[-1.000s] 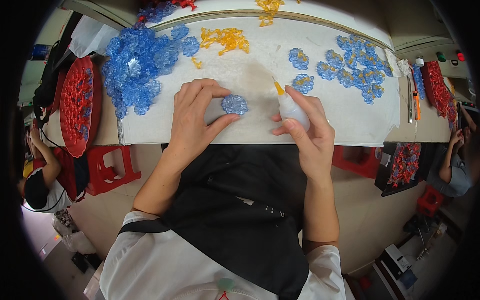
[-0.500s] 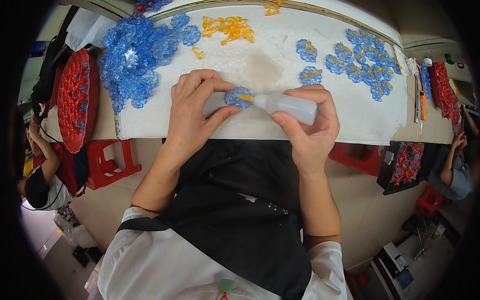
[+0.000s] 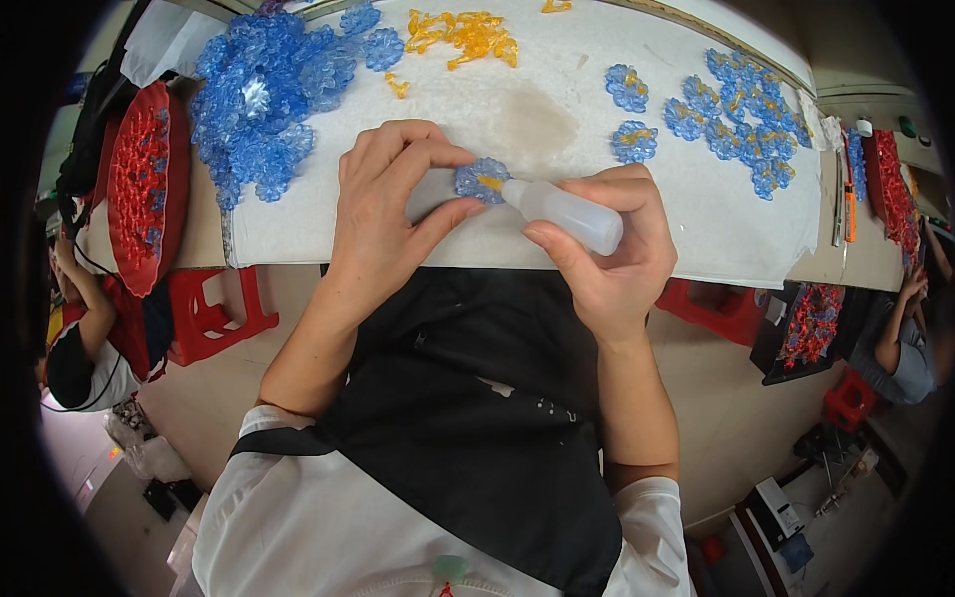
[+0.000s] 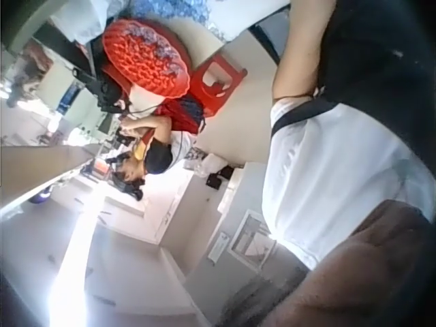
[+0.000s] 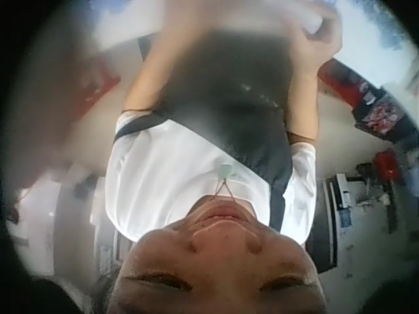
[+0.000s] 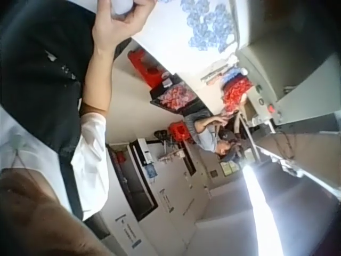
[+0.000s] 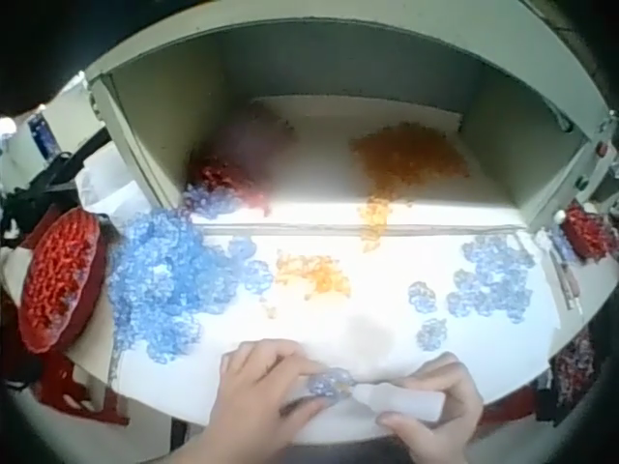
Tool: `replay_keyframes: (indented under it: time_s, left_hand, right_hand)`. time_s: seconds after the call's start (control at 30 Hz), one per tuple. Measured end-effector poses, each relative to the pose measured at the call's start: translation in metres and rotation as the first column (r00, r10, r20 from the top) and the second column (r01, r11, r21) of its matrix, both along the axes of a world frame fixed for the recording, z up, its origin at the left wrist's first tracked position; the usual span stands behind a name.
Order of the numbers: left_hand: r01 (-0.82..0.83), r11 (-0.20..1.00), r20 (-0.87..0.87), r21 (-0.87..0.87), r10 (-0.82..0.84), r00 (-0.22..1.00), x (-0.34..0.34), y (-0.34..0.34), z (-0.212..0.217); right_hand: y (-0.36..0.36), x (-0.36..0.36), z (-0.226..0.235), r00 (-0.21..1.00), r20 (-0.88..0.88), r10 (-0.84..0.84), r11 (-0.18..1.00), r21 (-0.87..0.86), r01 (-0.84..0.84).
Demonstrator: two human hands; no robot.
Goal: The person applies glue to small blue snowflake-shaped toy parts using a glue bottle.
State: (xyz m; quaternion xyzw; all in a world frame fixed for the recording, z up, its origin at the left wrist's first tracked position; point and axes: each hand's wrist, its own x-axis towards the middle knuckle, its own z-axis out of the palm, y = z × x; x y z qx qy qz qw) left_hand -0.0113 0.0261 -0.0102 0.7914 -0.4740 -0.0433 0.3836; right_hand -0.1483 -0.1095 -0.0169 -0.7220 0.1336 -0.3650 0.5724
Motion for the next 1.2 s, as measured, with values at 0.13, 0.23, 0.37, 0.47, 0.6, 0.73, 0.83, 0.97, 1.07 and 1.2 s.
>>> replay_keyframes:
  time_s: [0.13,0.23,0.37,0.47,0.6,0.73,0.83,0.97,1.07,1.2]
  left_hand:
    - [0.000,1.000,0.008,-0.001,0.000,1.000,0.000,0.000,0.000]
    - [0.001,1.000,0.014,-0.003,-0.001,1.000,0.000,0.000,-0.001]
    - [0.000,1.000,0.017,-0.004,0.000,1.000,0.000,0.000,-0.001]
    - [0.002,1.000,0.017,0.001,-0.002,1.000,-0.001,0.001,-0.001]
    - [0.002,1.000,0.019,-0.008,-0.002,1.000,-0.001,0.001,-0.002]
    - [-0.005,1.000,0.019,0.005,0.005,1.000,0.001,0.002,-0.001]
    - [-0.003,1.000,0.018,0.014,0.003,1.000,0.003,0.003,0.001]
    - [0.009,0.986,0.013,-0.167,-0.007,1.000,0.019,-0.003,0.007]
    - [-0.042,0.994,0.313,-0.101,0.072,0.947,0.040,-0.011,0.017]
    - [-0.075,0.984,0.428,0.162,-0.001,0.904,0.063,-0.002,0.004]
  right_hand:
    - [0.000,0.000,0.001,1.000,-0.008,-0.002,1.000,-0.015,0.002]
    - [0.001,0.000,0.001,1.000,-0.007,0.001,1.000,-0.021,-0.001]
    - [0.001,0.000,0.001,1.000,-0.011,0.002,1.000,-0.016,-0.002]
    - [0.002,-0.001,0.001,1.000,-0.013,-0.004,0.999,-0.036,0.004]
    - [0.002,-0.001,0.000,1.000,-0.014,0.005,0.999,-0.051,-0.006]
    - [0.002,0.002,0.000,1.000,-0.022,0.011,0.999,-0.050,-0.012]
    - [0.000,0.005,-0.001,1.000,0.022,0.006,1.000,0.017,-0.007]
    - [-0.012,-0.004,-0.001,0.993,0.110,-0.050,0.972,0.235,0.023]
    - [-0.011,-0.011,0.007,0.993,0.037,-0.108,0.971,0.220,0.097]
    - [-0.003,0.005,-0.020,0.999,0.034,0.037,0.939,0.341,-0.047]
